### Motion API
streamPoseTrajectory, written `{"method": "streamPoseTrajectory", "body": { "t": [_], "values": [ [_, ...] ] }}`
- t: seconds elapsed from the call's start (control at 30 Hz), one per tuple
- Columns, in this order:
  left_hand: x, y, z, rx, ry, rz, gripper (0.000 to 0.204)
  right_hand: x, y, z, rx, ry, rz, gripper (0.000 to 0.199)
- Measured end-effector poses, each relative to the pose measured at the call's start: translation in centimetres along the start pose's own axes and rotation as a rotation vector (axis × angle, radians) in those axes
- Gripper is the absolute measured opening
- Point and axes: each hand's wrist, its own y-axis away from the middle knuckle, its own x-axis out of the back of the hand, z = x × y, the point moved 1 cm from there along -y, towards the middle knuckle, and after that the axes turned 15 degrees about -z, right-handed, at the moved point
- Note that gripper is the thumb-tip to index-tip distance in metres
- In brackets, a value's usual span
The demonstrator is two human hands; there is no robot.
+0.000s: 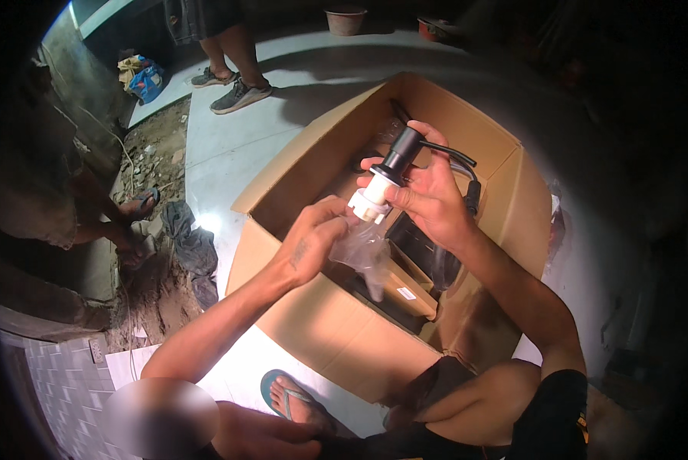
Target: The person unboxes and assembles a kitchen faucet by connecting various hoses and a soap dispenser pump.
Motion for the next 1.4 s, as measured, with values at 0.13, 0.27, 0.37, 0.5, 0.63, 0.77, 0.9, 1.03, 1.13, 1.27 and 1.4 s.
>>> {"method": "streamPoseTrajectory", "body": {
  "t": [0.13, 0.27, 0.37, 0.5, 0.63, 0.77, 0.9, 1.03, 1.13, 1.27, 1.4],
  "values": [
    [-2.1, 1.0, 1.2, -0.035, 0.039, 0.027, 0.042, -1.5, 0.0, -0.2, 0.020, 0.102, 0.043, 0.079],
    [-2.2, 1.1, 1.8, -0.079, -0.006, 0.149, 0.052, -2.1, 0.1, -1.3, 0.098, 0.233, 0.036, 0.077],
    [-2.0, 1.1, 1.9, -0.216, -0.176, 0.236, 0.049, -1.8, 0.5, -2.2, 0.068, 0.234, 0.044, 0.072],
    [-1.8, 1.1, 2.0, -0.365, -0.428, 0.342, 0.049, -1.8, 1.1, -2.9, 0.082, 0.255, 0.040, 0.069],
    [-2.0, 1.4, 2.2, -0.364, -0.305, 0.224, 0.046, -1.9, 1.4, -3.6, 0.091, 0.276, 0.002, 0.068],
    [-2.5, 1.8, 2.6, -0.268, 0.002, 0.112, 0.048, -1.4, 1.4, -4.6, -0.007, 0.444, -0.039, 0.045],
    [-2.8, 1.9, 3.5, -0.365, -0.282, 0.236, 0.051, -1.0, 1.4, -5.0, -0.026, 0.370, -0.025, 0.045],
    [-2.7, 1.4, 4.6, -0.490, -0.590, 0.354, 0.043, -0.7, 1.7, -5.1, -0.055, 0.378, -0.006, 0.044],
    [-2.6, 0.9, 5.0, -0.365, -0.522, 0.319, 0.037, -0.4, 2.0, -5.1, -0.051, 0.460, -0.018, 0.042],
    [-3.3, 0.4, 4.7, -0.039, 0.128, 0.056, 0.043, 0.1, 2.2, -5.0, -0.055, 0.499, -0.025, 0.043],
    [-3.8, 0.1, 4.1, 0.090, 0.513, 0.027, 0.039, 0.7, 2.1, -5.7, -0.082, 0.537, -0.121, 0.044]
  ]
}}
